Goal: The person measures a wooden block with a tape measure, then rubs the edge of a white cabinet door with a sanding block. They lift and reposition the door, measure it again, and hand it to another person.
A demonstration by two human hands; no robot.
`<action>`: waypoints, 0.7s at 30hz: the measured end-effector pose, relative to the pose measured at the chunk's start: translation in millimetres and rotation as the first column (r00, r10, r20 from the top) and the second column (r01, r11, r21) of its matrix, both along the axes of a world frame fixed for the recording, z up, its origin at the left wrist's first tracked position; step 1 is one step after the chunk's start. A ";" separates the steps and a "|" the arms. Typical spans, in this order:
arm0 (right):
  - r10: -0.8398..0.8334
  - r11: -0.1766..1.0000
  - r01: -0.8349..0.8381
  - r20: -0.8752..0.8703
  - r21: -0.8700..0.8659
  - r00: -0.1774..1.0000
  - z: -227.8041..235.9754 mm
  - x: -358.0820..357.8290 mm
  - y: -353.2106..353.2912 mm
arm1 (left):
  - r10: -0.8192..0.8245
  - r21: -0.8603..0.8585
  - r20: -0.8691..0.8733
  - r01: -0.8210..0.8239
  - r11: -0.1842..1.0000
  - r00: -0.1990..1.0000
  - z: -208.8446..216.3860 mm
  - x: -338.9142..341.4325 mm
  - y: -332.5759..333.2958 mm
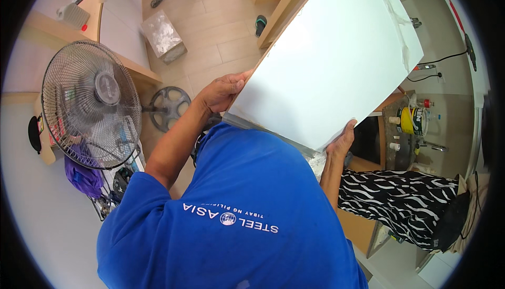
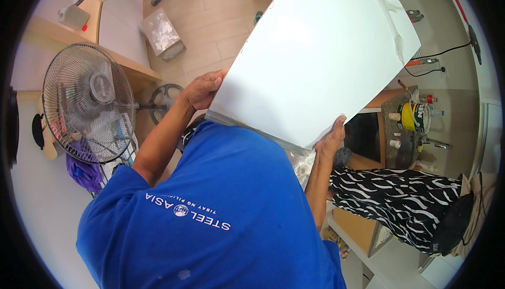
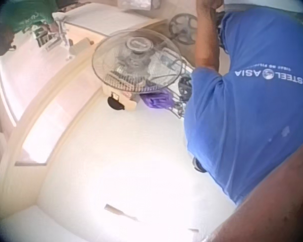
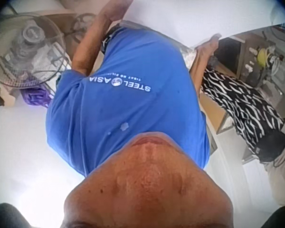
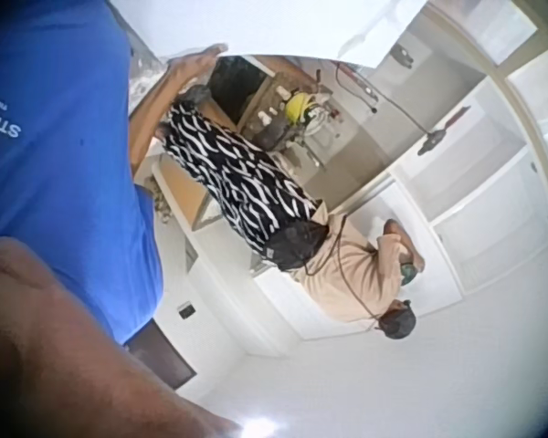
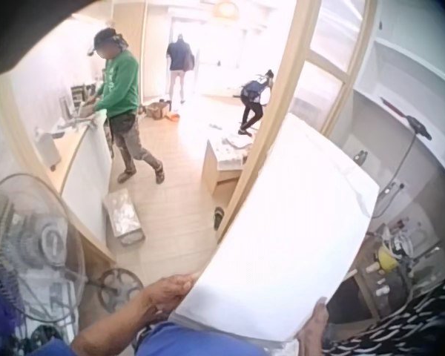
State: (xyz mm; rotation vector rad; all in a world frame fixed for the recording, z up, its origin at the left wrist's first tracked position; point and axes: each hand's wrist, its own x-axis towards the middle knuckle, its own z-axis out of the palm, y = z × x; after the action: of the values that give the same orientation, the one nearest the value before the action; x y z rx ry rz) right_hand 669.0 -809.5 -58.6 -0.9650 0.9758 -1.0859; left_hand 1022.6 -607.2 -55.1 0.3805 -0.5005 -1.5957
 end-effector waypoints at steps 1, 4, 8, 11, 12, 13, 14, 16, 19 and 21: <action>-0.003 1.000 0.003 0.003 0.009 1.000 0.6 2.2 0.2 | 0.010 0.014 -0.037 -0.009 1.000 0.999 -2.4 0.0 2.6; -0.006 1.000 0.005 0.021 0.030 1.000 -0.1 5.7 1.2 | 0.061 0.031 -0.004 -0.060 0.998 0.998 4.3 -0.8 6.3; -0.003 0.998 -0.002 0.083 0.056 0.997 -1.2 5.9 2.7 | 0.096 0.013 0.026 -0.096 0.995 0.995 15.2 -4.7 -0.1; -0.027 0.984 0.011 0.087 0.178 0.996 -3.5 -3.5 12.2 | 0.116 0.154 0.174 -0.144 0.978 0.978 25.4 -14.5 -14.3; -0.068 0.979 0.047 0.099 0.200 0.993 -4.4 -10.6 7.4 | 0.103 0.293 0.301 -0.195 0.936 0.948 30.4 -17.9 -21.6; -0.150 0.978 0.145 0.023 0.147 0.988 -18.1 -22.0 1.1 | 0.145 0.209 0.175 -0.181 0.961 0.974 1.1 -16.4 -24.2; -0.236 0.967 0.238 -0.041 0.085 0.971 -29.7 -26.6 -12.4 | 0.122 0.369 0.412 -0.288 0.884 0.903 24.6 -20.8 -38.3; -0.180 0.979 0.182 0.022 -0.090 0.983 -17.0 -8.9 -17.0 | 0.254 -0.012 0.400 -0.273 0.962 0.880 29.0 -11.4 -33.0; -0.142 0.987 0.148 0.109 -0.058 0.984 -2.2 -4.5 -12.6 | 0.252 -0.052 0.396 -0.252 0.966 0.883 29.0 -4.2 -47.6; -0.168 0.981 0.174 0.079 -0.089 0.983 11.6 -0.6 -6.6 | 0.247 -0.049 0.411 -0.249 0.967 0.877 33.1 1.9 -57.8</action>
State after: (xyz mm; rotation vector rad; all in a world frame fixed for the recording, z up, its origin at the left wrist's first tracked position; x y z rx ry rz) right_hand 668.3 -816.1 -47.0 -0.9260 0.9687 -1.3129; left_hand 1024.5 -665.0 -21.9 0.7682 -0.7394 -1.2655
